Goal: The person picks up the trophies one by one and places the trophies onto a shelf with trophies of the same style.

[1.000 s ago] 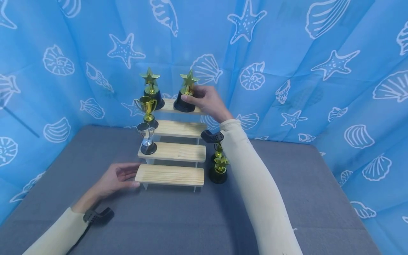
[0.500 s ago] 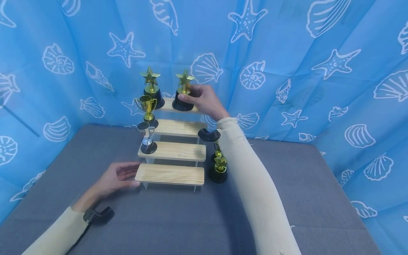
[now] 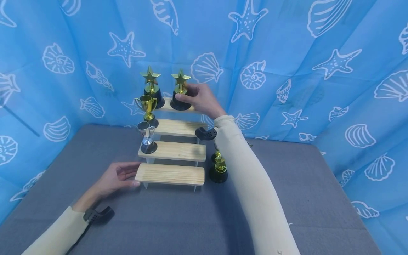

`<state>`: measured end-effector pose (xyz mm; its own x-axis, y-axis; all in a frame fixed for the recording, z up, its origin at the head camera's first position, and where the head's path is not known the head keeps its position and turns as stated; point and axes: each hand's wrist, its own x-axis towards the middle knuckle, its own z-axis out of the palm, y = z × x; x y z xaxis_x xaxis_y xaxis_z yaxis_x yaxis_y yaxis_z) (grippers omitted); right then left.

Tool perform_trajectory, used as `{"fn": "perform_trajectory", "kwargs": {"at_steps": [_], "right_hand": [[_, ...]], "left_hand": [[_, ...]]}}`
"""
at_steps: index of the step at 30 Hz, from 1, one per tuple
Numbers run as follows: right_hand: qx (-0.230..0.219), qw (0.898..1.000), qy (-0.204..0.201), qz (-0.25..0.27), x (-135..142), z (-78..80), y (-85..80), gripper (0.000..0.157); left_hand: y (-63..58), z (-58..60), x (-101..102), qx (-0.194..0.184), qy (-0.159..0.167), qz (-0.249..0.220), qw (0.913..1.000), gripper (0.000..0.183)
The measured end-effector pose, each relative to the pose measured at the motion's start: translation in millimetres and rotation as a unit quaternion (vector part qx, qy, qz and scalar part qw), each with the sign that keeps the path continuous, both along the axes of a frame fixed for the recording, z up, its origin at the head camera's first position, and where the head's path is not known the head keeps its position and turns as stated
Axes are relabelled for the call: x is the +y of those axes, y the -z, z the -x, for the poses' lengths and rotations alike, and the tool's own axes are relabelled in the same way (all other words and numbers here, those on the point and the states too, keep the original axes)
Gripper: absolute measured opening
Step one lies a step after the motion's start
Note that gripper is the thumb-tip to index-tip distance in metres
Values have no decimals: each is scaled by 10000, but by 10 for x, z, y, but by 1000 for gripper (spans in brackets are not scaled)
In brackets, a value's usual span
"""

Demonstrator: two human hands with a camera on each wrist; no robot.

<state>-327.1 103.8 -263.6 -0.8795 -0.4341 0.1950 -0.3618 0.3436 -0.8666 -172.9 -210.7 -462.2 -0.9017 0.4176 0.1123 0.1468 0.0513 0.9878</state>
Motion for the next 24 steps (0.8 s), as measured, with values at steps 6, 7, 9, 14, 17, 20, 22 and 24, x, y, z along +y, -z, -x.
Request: {"fn": "perform_trajectory", "kwargs": {"at_steps": [6,7,9,14,17,20,22,24], "right_hand": [[106,9999,-67,-89,-46,6,-11,38],[113,9999,-77,-98,-54,10,-11,38],[115,9998,-127,-58,-69,17,-8,37],[69,9998,-172,25,-101,34,2,37],[23,9999,-138,25,-115,38,5,39],[-17,9999,-113,51,-122,35,7,41],[-46,9999,-101,85,-127,29,9,43],[-48,9999,-96,109,-130,24,13,43]], "left_hand": [[0,4,1,-41,-14,0,10000,69],[0,5,1,-50,-18,1,10000,69],[0,8,2,-71,-25,4,10000,69],[2,16,4,-104,-42,19,9999,70],[5,20,4,-100,-34,10,9999,70],[7,22,2,-99,-38,16,9999,70],[6,21,3,-101,-43,25,9999,70],[2,18,4,-103,-51,46,9999,70]]}}
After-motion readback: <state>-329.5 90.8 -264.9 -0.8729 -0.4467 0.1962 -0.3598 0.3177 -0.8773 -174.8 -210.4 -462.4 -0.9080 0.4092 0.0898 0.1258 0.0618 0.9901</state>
